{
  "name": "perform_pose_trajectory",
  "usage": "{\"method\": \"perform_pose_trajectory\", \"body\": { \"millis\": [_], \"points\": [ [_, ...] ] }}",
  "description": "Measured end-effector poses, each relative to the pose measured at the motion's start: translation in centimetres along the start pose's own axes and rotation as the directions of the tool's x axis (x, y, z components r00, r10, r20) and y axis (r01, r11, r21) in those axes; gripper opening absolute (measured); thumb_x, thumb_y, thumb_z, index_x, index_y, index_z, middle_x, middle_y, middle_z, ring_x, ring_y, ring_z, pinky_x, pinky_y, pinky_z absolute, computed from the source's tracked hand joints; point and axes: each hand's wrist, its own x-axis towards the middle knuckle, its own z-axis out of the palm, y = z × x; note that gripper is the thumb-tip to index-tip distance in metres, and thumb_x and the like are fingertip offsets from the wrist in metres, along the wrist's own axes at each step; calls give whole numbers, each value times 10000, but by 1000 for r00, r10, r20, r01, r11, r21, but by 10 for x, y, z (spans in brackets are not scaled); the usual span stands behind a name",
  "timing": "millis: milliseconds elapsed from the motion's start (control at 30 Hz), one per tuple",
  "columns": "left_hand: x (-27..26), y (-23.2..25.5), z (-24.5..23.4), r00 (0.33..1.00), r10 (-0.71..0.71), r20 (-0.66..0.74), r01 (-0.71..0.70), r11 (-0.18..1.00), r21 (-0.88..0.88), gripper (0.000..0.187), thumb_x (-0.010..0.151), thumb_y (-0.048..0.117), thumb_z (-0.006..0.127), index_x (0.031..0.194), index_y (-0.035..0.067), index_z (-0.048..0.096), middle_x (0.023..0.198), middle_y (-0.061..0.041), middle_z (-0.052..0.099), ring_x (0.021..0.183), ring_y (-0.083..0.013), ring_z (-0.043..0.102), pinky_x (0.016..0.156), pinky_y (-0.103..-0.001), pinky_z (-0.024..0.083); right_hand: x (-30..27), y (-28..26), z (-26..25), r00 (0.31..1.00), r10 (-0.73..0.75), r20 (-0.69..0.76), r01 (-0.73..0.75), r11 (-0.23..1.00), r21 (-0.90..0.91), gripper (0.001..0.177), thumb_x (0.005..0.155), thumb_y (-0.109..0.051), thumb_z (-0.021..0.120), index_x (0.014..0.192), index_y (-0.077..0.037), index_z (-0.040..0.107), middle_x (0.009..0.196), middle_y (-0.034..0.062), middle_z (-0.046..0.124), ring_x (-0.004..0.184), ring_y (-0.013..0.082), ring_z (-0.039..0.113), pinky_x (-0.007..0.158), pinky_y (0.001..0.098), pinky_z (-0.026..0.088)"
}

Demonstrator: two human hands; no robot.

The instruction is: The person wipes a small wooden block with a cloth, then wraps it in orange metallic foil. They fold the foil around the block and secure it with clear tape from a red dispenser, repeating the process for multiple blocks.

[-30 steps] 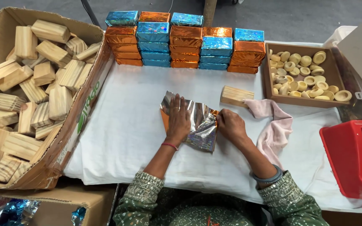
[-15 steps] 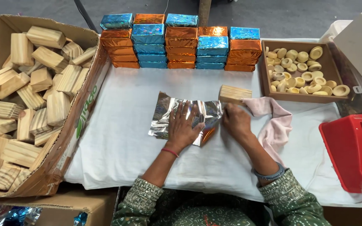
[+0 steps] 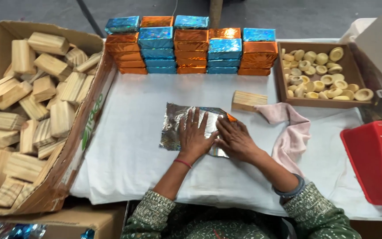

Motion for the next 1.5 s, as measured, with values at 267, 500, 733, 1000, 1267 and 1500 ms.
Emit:
{"method": "perform_pose_trajectory", "body": {
  "millis": [267, 500, 733, 1000, 1267, 1500],
  "points": [
    [-2, 0, -8, 999, -35, -8, 34, 995, -96, 865, 925, 741, 388, 1625, 255, 234, 1719, -95, 9, 1581, -282, -47, 1236, -560, -56, -24, 65, -44, 935, 350, -52, -338, 926, 167, 385, 1023, -375, 601, 1279, -95, 671, 1423, 71, 636, 1240, 227, 637, 1076, 398, 553],
    [-7, 1, -14, 996, -15, -91, 6, 995, -98, 851, 918, 701, 492, 1595, 213, 324, 1702, -142, 162, 1575, -322, 102, 1243, -572, 8, 27, 114, -82, 917, 196, -347, -217, 976, -23, 390, 1009, -296, 669, 1336, -84, 650, 1292, 169, 674, 1202, 340, 600, 977, 491, 506],
    [-9, 2, -24, 985, 16, -171, -39, 990, -132, 847, 832, 586, 683, 1543, 208, 421, 1677, -157, 254, 1557, -339, 151, 1224, -621, 46, 32, 106, -98, 885, 465, 28, -466, 881, 84, 520, 958, -453, 699, 1314, -87, 600, 1182, 169, 719, 1080, 316, 710, 975, 447, 550],
    [-7, -7, 11, 993, 20, -116, -67, 909, -412, 945, 892, 626, 559, 1644, 223, 153, 1716, -164, -17, 1572, -387, -82, 1251, -515, -17, 9, 73, -90, 953, 276, -127, -279, 960, -8, 604, 769, -379, 813, 1255, -92, 601, 1118, 115, 725, 977, 305, 713, 863, 460, 554],
    [-11, 4, -36, 996, -43, 81, 51, 994, -97, 864, 900, 828, 388, 1616, 378, 207, 1718, -122, 32, 1579, -325, -44, 1247, -604, -44, -3, 26, -115, 901, 356, -247, -384, 921, -74, 478, 914, -443, 791, 1184, -69, 663, 1048, 109, 727, 871, 289, 724, 774, 433, 577],
    [-7, -2, -12, 999, -17, 49, 15, 998, 53, 960, 817, 795, 491, 1590, 259, 303, 1706, -125, 124, 1569, -334, 80, 1210, -602, 15, 8, -37, -80, 999, -18, 48, -43, 206, 978, 555, 812, -234, 846, 1235, 59, 638, 1088, 163, 739, 976, 216, 733, 844, 354, 633]
  ]
}}
